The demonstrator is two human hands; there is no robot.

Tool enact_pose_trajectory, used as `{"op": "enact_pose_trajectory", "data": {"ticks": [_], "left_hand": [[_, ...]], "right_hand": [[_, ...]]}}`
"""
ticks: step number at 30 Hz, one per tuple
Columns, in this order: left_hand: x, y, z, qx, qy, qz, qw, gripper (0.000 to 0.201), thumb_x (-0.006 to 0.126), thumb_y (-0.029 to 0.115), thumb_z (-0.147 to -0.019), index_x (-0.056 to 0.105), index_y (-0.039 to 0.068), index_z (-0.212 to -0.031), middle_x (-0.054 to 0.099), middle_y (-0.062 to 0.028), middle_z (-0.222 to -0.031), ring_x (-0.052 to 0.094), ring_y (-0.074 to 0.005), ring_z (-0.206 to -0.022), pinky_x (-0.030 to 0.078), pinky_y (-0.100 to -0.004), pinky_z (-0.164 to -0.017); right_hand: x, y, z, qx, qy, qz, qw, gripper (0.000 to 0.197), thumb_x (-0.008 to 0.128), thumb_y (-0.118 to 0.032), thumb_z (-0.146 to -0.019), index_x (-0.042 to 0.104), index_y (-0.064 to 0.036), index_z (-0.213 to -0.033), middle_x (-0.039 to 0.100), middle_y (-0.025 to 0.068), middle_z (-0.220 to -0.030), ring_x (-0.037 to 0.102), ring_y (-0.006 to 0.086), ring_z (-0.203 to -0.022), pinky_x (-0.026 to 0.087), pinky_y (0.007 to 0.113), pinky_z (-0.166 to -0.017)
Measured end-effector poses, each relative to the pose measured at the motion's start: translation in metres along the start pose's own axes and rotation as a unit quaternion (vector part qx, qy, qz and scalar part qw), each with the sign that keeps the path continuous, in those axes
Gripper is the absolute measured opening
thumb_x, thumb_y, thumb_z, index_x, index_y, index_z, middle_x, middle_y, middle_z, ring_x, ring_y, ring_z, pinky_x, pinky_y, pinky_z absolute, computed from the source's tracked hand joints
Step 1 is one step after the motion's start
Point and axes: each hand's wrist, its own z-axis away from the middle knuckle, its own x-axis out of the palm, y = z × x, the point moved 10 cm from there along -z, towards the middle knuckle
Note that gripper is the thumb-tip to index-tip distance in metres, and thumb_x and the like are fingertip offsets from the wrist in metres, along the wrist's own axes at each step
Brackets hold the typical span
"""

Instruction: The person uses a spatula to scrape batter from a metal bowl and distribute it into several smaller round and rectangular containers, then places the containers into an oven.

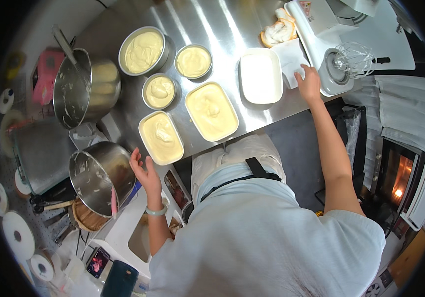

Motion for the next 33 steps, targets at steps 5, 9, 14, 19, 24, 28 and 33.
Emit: {"op": "enact_pose_trajectory", "data": {"ticks": [5,9,14,19,24,28,33], "left_hand": [[0.0,-0.009,-0.003,-0.028,-0.007,-0.017,0.999,0.04,0.047,0.008,-0.087,0.042,-0.001,-0.126,0.044,-0.0151,-0.123,0.044,-0.0259,-0.108,0.034,-0.0363,-0.092],[0.001,-0.054,0.01,-0.084,-0.03,0.018,0.996,0.043,0.046,0.007,-0.088,0.039,-0.001,-0.13,0.046,-0.016,-0.124,0.047,-0.0241,-0.108,0.04,-0.0342,-0.089],[0.028,-0.102,0.028,-0.176,-0.1,0.164,0.965,0.034,0.046,0.009,-0.092,0.045,-0.005,-0.122,0.055,-0.0143,-0.113,0.055,-0.0176,-0.098,0.046,-0.0277,-0.082],[0.036,-0.116,0.024,-0.211,-0.13,0.203,0.947,0.026,0.049,0.006,-0.091,0.049,-0.008,-0.113,0.059,-0.0123,-0.101,0.06,-0.0141,-0.078,0.053,-0.0246,-0.066],[0.037,-0.108,0.017,-0.213,-0.128,0.237,0.939,0.022,0.049,0.002,-0.088,0.052,-0.009,-0.108,0.062,-0.0132,-0.093,0.061,-0.0138,-0.066,0.054,-0.0243,-0.057],[0.026,-0.114,0.019,-0.208,-0.128,0.231,0.942,0.021,0.049,0.001,-0.088,0.053,-0.011,-0.105,0.063,-0.0135,-0.088,0.061,-0.0138,-0.064,0.055,-0.0243,-0.057],[0.019,-0.118,0.021,-0.209,-0.139,0.245,0.936,0.023,0.049,0.001,-0.088,0.052,-0.011,-0.107,0.062,-0.0145,-0.089,0.062,-0.0144,-0.065,0.055,-0.0248,-0.057]], "right_hand": [[0.054,0.05,0.003,0.053,-0.093,-0.02,0.994,0.021,0.066,-0.011,-0.076,0.062,0.0008,-0.093,0.059,0.0216,-0.089,0.058,0.0359,-0.082,0.046,0.04,-0.072],[0.016,0.049,0.029,0.112,-0.069,0.005,0.991,0.021,0.066,-0.015,-0.075,0.061,0.0031,-0.085,0.059,0.0221,-0.093,0.058,0.0348,-0.081,0.046,0.038,-0.073],[-0.062,-0.078,0.081,-0.01,-0.06,-0.266,0.962,0.017,0.054,0.0,-0.074,0.062,0.004,-0.087,0.059,0.0101,-0.102,0.055,0.0155,-0.087,0.043,0.028,-0.079],[-0.022,-0.2,0.136,0.043,-0.27,-0.368,0.889,0.014,0.063,-0.009,-0.08,0.054,0.0013,-0.078,0.055,0.0059,-0.068,0.049,0.0088,-0.066,0.042,0.026,-0.06],[0.028,-0.312,0.166,-0.119,-0.198,-0.256,0.939,0.01,0.057,0.004,-0.07,0.054,0.0029,-0.08,0.054,0.0205,-0.079,0.058,0.038,-0.073,0.048,0.043,-0.066],[0.067,-0.357,0.167,-0.159,-0.196,-0.188,0.949,0.013,0.054,0.004,-0.069,0.057,0.0062,-0.081,0.054,0.0218,-0.081,0.058,0.0368,-0.072,0.049,0.04,-0.067],[0.11,-0.362,0.182,-0.125,-0.191,-0.263,0.938,0.017,0.052,0.006,-0.07,0.066,0.0048,-0.08,0.059,0.0205,-0.079,0.059,0.036,-0.072,0.048,0.041,-0.068]]}}
